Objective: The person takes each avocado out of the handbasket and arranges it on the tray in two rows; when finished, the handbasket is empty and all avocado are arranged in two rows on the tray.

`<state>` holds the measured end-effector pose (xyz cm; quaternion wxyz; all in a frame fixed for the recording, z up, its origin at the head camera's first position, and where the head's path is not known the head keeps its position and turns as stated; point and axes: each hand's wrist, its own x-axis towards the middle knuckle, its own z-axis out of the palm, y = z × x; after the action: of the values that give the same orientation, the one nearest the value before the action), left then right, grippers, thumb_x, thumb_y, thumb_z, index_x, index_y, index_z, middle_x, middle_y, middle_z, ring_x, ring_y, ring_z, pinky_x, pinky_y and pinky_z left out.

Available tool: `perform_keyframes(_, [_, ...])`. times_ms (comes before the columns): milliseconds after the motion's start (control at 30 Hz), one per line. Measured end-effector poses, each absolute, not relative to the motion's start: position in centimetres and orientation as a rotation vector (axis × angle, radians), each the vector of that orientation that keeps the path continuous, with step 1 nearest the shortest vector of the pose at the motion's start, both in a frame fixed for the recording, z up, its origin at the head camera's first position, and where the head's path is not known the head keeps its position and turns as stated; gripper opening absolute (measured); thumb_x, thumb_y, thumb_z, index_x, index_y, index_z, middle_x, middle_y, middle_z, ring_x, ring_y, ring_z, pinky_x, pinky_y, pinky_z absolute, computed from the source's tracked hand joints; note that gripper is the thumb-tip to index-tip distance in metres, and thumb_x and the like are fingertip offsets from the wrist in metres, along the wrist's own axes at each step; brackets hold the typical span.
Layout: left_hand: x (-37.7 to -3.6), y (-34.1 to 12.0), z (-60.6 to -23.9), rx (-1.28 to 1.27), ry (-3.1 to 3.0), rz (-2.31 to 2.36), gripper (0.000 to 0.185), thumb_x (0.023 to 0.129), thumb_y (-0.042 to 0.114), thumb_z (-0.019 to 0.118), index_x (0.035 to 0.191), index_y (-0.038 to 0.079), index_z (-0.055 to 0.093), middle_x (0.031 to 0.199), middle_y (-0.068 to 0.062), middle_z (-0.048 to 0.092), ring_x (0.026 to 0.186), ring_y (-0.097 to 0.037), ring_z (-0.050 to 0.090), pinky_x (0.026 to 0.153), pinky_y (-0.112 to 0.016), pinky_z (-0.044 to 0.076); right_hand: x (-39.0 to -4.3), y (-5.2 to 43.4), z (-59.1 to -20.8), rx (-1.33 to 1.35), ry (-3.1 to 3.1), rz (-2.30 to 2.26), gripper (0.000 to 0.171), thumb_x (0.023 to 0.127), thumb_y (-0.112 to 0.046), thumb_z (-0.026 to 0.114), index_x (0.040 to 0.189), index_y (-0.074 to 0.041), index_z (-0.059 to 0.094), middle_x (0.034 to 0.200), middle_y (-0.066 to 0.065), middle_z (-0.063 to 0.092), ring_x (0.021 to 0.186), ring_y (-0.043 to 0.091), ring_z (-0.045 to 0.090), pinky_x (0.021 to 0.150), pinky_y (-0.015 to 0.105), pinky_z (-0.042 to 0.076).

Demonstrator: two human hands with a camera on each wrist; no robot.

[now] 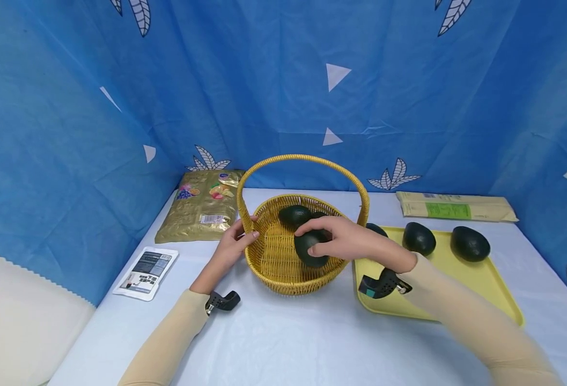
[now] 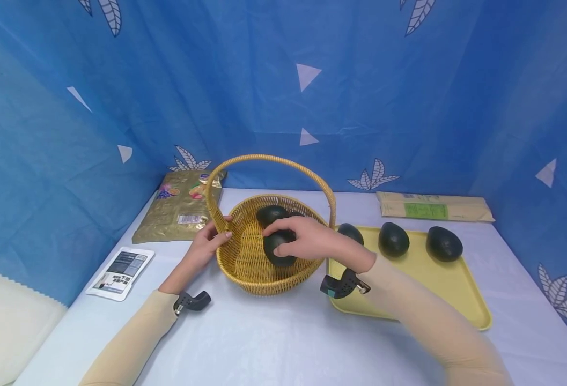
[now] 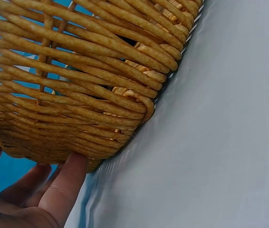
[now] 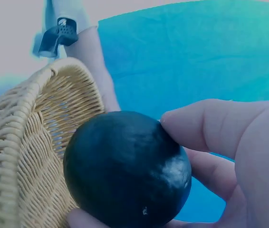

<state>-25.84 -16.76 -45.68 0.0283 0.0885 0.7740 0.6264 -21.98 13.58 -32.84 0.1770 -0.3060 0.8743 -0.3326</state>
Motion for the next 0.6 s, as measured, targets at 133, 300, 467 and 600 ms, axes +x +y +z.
perform_keyframes(133, [-25.8,-16.8,-45.7,0.272,2.387,1.931,0.047,0.101,0.016,0.062,0.146,0.011,0.052,0.143,-0.024,0.056,0.130,-0.036,0.057,0.093,-0.028,0.054,-20.9,15.6,-32.4,-0.857,2.426,-1.012,0.041,0.095,-0.019,0.067,0.137,-0.022,0.064,0.138,0.009,0.060,0.101,0.020,0.062,0.079,0.034,0.053])
perform_keyframes(300, [-25.7,-16.8,-45.6,0.266,2.390,1.923,0.047,0.101,0.017,0.062,0.146,0.011,0.052,0.144,-0.023,0.055,0.130,-0.036,0.057,0.094,-0.028,0.054,-19.6,18.0,-32.2,-0.924,2.437,-1.037,0.040,0.096,-0.018,0.067,0.136,-0.016,0.064,0.127,0.011,0.063,0.083,0.015,0.054,0.068,0.029,0.046])
perform_keyframes(467, [-25.7,-16.8,-45.6,0.269,2.386,1.927,0.047,0.101,0.017,0.061,0.147,0.010,0.051,0.144,-0.023,0.055,0.130,-0.036,0.057,0.094,-0.028,0.054,-18.2,20.3,-32.5,-0.917,2.435,-1.073,0.039,0.097,-0.017,0.066,0.136,-0.015,0.062,0.131,0.015,0.062,0.093,0.012,0.062,0.072,0.028,0.053])
perform_keyframes(600, [-25.8,-16.8,-45.7,0.268,2.385,1.931,0.047,0.101,0.017,0.062,0.146,0.010,0.051,0.144,-0.023,0.055,0.130,-0.035,0.057,0.093,-0.025,0.053,-17.1,22.1,-33.0,-0.911,2.423,-1.129,0.039,0.098,-0.015,0.066,0.137,-0.013,0.061,0.138,0.019,0.058,0.108,0.015,0.067,0.078,0.029,0.058])
